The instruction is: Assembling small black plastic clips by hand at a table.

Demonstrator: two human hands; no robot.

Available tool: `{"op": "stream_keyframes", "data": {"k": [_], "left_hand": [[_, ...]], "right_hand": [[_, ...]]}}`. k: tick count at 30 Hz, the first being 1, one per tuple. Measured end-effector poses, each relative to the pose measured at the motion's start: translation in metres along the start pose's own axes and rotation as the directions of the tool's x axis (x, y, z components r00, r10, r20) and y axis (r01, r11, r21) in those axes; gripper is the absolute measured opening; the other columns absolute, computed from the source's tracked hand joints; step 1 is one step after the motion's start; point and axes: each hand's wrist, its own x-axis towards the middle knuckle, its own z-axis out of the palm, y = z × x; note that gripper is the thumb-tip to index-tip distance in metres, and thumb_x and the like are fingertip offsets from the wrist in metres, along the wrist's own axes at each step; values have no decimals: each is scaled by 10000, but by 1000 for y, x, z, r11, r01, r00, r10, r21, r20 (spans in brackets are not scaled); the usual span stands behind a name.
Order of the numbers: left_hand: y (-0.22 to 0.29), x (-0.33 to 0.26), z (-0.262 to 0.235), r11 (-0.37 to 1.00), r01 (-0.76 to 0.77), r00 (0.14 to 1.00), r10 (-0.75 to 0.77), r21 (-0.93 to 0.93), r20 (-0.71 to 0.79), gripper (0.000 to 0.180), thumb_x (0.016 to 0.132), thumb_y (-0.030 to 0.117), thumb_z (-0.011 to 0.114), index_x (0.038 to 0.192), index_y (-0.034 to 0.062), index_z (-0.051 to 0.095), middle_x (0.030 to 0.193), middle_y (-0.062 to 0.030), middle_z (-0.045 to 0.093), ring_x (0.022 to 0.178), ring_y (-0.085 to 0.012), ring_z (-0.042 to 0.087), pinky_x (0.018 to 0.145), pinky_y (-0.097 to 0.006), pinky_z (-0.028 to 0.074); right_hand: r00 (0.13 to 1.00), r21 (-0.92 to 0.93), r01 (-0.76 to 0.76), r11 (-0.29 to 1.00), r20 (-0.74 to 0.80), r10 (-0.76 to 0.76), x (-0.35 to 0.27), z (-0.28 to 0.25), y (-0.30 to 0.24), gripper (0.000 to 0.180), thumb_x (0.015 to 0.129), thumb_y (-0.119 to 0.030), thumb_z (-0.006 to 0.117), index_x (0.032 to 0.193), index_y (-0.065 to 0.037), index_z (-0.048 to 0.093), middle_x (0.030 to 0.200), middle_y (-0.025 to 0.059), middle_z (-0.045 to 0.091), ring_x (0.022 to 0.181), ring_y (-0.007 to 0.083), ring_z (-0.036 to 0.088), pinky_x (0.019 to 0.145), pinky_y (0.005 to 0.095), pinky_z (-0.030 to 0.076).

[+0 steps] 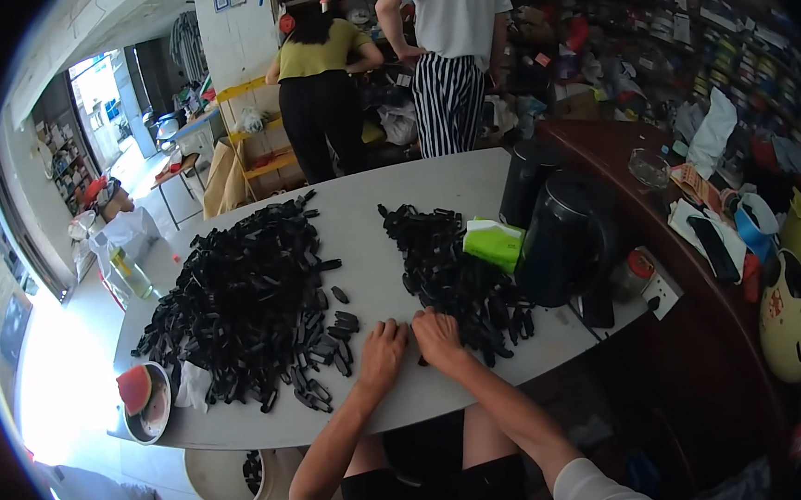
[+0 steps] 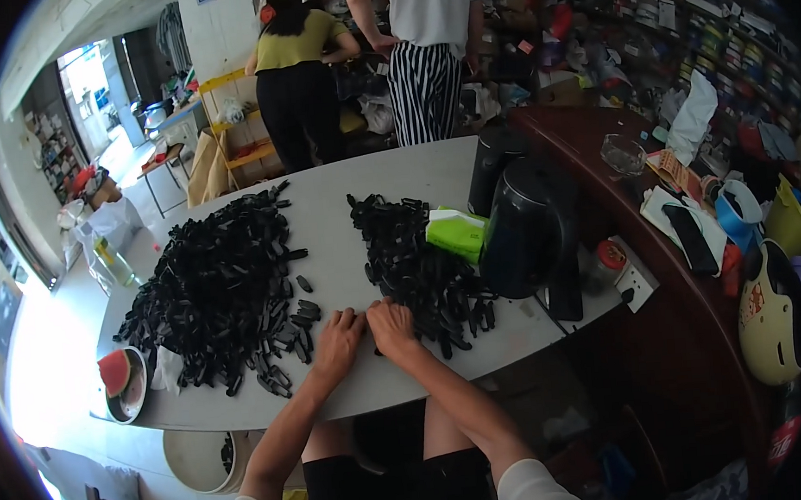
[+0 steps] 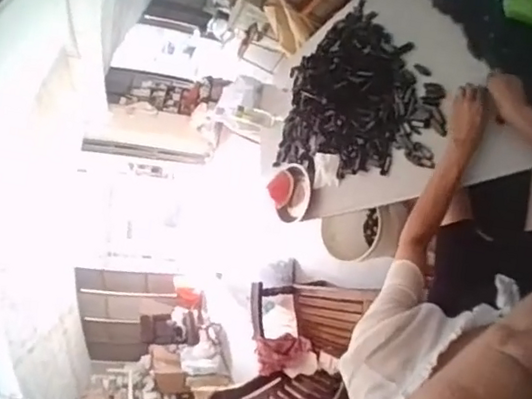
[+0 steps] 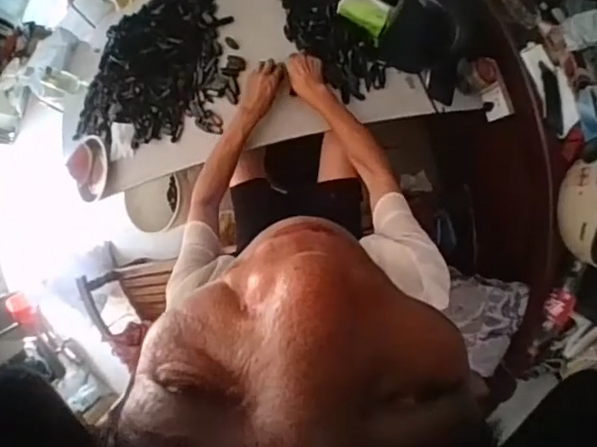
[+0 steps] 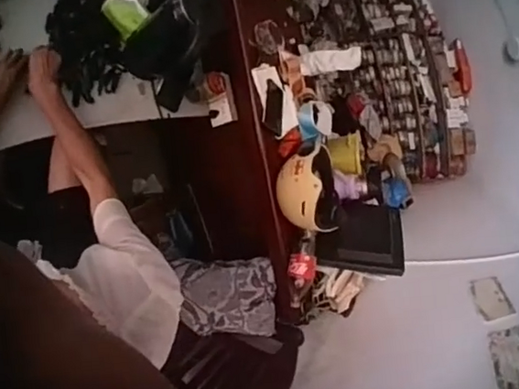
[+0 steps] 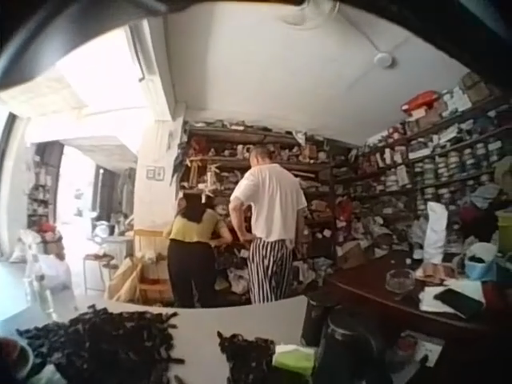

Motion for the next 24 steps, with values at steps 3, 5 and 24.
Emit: {"op": "stream_keyframes", "data": {"k": [3,5,24], "left_hand": [[5,-8,-3,1000,19,999,-20,17,48,296,788,58,493,1077,44,554,968,-137,510,855,-286,506,750,-363,448],[4,-13,-2,999,41,999,-40,-30,24,330,790,48,479,1113,44,548,1056,-154,498,884,-291,509,776,-362,450],[40,-68,-59,-727,141,910,-173,-672,377,406,924,262,510,1216,-16,465,942,-109,583,794,-147,518,725,-252,442]], "right_hand": [[997,25,-1,1000,-78,3,10,10,7,166,703,9,622,861,40,584,917,220,593,801,348,624,662,419,501],[976,29,-6,1000,-218,13,13,5,5,177,709,-15,639,867,16,566,903,189,584,815,342,609,676,413,495],[987,980,-158,-120,154,-41,-118,-65,-12,154,856,-124,580,956,-7,590,764,29,589,614,73,540,485,192,457]]}}
